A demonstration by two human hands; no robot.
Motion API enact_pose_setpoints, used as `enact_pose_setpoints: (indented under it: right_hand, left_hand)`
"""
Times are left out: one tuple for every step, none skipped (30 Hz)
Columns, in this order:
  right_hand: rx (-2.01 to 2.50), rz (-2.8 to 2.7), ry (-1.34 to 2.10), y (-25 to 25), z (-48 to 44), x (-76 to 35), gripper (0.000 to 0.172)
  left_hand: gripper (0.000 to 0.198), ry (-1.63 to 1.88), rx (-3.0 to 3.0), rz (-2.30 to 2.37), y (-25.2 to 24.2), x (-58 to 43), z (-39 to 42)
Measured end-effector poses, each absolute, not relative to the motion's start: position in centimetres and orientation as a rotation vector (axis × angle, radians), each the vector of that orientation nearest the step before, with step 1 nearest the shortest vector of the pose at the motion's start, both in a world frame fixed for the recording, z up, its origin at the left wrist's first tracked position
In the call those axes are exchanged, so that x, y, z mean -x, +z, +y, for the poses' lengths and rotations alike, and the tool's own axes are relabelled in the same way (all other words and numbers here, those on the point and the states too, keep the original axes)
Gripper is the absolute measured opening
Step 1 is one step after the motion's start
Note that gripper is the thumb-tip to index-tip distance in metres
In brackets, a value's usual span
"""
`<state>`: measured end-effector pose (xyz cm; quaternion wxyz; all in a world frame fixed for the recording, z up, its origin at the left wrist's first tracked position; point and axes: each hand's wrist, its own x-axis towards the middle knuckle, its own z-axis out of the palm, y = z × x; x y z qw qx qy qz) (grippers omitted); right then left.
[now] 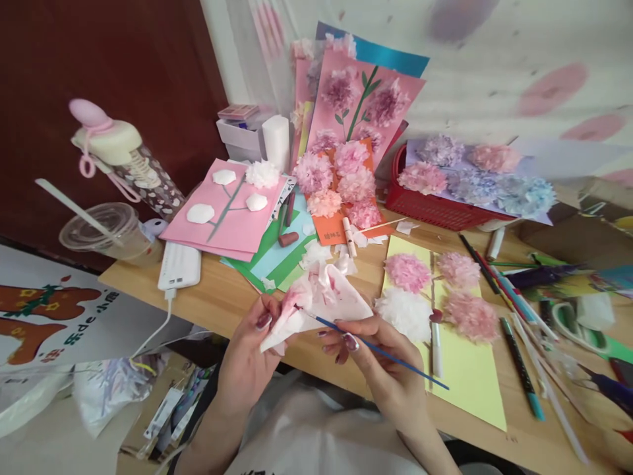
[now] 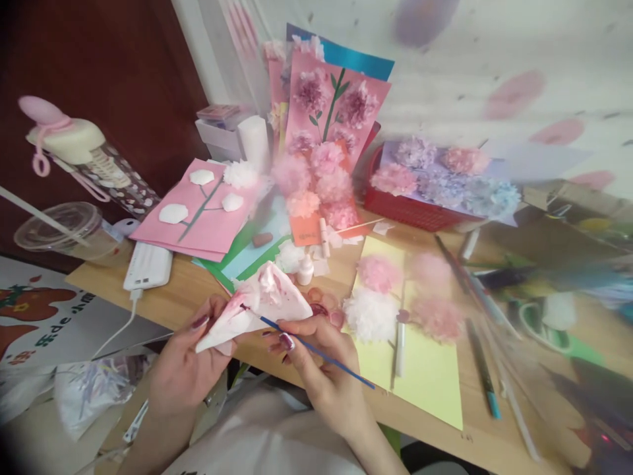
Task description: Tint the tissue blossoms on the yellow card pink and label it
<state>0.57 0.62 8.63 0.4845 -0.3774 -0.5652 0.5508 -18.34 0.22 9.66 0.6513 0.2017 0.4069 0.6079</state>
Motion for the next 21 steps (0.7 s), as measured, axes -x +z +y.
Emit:
enact_pose_setpoints:
  right_hand:
    - [0.935,-1.360,1.287,8.7,0.6,-0.7,0.015]
    - [0.952,-1.346,1.232,8.7,0.5,-0.9,0.013]
    - [0.970,-1.343,1.179,8.8,0.5,-1.0,0.012]
    - [0.989,-1.348,1.130,8.8,0.5,-1.2,0.011]
    - [1.007,-1.363,1.085,8.8,0.5,-1.4,0.010]
    - [1.027,-1.381,1.043,8.8,0.6,-1.6,0.010]
    - [1.046,-1.400,1.000,8.8,0.6,-1.7,0.011]
    - [1.062,-1.414,0.956,8.9,0.7,-1.9,0.014]
    - [1.072,-1.430,0.913,9.0,0.7,-2.2,0.018]
    - [1.069,-1.457,0.878,9.1,0.7,-2.5,0.021]
    - [1.059,-1.493,0.853,9.3,0.6,-2.9,0.021]
    - [1.049,-1.527,0.836,9.4,0.4,-3.3,0.017]
    - [1.043,-1.557,0.827,9.5,0.0,-3.8,0.010]
    - [1.048,-1.571,0.817,9.6,-0.5,-4.3,0.002]
    - [1.061,-1.570,0.798,9.7,-1.0,-4.8,0.005]
    - [1.077,-1.566,0.769,9.7,-1.5,-5.2,0.009]
    - [1.097,-1.575,0.737,9.6,-2.1,-5.6,0.012]
    - [1.115,-1.608,0.702,9.5,-2.5,-5.8,0.014]
    - [1.134,-1.663,0.671,9.4,-2.8,-6.0,0.014]
    - [1.154,-1.723,0.643,9.2,-2.9,-6.0,0.013]
    - [1.168,-1.781,0.620,9.0,-3.0,-5.9,0.010]
  left_hand:
    - [0.036,1.351,-0.439,0.905,9.8,18.2,0.3]
    - [0.035,1.322,-0.445,0.896,9.7,18.0,0.4]
    - [0.034,1.300,-0.473,0.894,9.6,17.7,0.6]
    - [0.035,1.286,-0.516,0.898,9.4,17.4,0.8]
    - [0.036,1.280,-0.573,0.906,9.2,17.0,0.9]
    - [0.039,1.274,-0.635,0.920,9.0,16.6,1.1]
    - [0.042,1.269,-0.693,0.942,8.8,16.2,1.3]
    - [0.044,1.261,-0.742,0.970,8.6,15.8,1.4]
    - [0.045,1.253,-0.782,0.996,8.4,15.6,1.5]
    - [0.045,1.248,-0.811,1.019,8.3,15.4,1.5]
    - [0.043,1.251,-0.825,1.045,8.1,15.4,1.5]
    - [0.043,1.258,-0.831,1.072,8.0,15.6,1.5]
    - [0.042,1.270,-0.833,1.102,7.9,15.9,1.4]
    - [0.042,1.288,-0.834,1.139,7.7,16.4,1.3]
    - [0.042,1.312,-0.841,1.177,7.5,16.9,1.2]
    - [0.042,1.338,-0.850,1.214,7.4,17.5,1.0]
    - [0.040,1.370,-0.860,1.247,7.2,18.0,0.9]
    - [0.037,1.382,-0.878,1.253,7.1,18.5,0.7]
    - [0.032,1.391,-0.900,1.255,7.1,18.8,0.6]
    - [0.027,1.397,-0.926,1.254,7.1,19.0,0.5]
    - [0.023,1.400,-0.954,1.251,7.1,19.0,0.4]
